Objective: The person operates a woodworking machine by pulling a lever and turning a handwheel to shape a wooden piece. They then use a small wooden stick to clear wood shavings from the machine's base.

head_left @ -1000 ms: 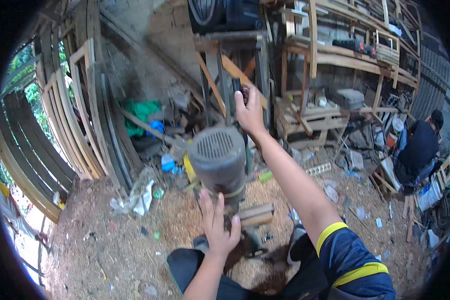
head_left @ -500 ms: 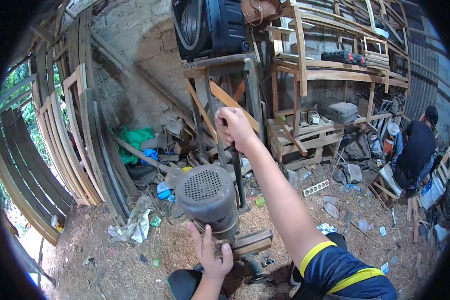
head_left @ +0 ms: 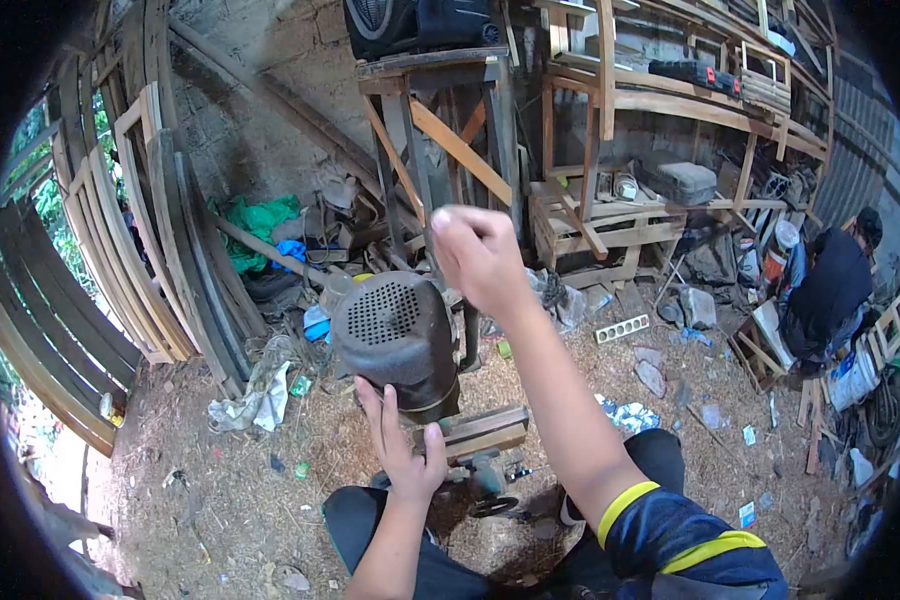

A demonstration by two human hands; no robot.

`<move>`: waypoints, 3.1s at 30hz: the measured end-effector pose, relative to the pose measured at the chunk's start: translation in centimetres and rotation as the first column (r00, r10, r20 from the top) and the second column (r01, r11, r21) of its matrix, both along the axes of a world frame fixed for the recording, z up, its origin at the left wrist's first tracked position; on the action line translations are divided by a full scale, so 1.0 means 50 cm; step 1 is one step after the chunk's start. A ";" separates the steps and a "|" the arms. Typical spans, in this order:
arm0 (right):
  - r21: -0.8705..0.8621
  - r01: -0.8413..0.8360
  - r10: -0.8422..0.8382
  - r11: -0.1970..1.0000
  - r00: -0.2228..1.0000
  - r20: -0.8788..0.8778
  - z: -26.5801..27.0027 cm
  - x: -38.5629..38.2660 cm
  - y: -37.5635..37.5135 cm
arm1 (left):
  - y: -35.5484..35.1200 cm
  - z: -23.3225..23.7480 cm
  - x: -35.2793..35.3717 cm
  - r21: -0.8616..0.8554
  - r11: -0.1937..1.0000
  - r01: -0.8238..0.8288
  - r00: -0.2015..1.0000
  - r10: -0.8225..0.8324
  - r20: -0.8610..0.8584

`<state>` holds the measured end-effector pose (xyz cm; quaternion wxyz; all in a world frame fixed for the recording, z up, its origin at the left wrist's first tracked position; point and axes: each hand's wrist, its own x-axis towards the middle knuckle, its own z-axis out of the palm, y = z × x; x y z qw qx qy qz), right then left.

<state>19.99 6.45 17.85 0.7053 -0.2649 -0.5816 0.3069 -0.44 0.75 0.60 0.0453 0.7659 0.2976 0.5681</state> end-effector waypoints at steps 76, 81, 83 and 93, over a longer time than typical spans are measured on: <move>0.342 0.199 -0.192 0.918 0.980 -0.055 -0.126 -0.053 -0.134 | 0.018 -0.004 -0.005 0.007 0.993 -0.119 0.985 0.119 -0.124; 0.311 0.137 -0.140 0.941 0.990 -0.012 -0.128 -0.043 -0.132 | 0.017 0.010 -0.013 -0.013 0.997 -0.079 0.991 0.077 -0.112; 0.301 0.118 -0.127 0.946 0.992 0.010 -0.128 -0.042 -0.134 | 0.025 0.005 -0.028 0.008 1.000 -0.021 0.995 0.021 -0.095; 0.217 0.126 -0.105 0.968 0.989 -0.107 -0.197 -0.049 -0.131 | 0.038 -0.015 -0.070 0.002 0.998 0.066 0.995 -0.066 -0.081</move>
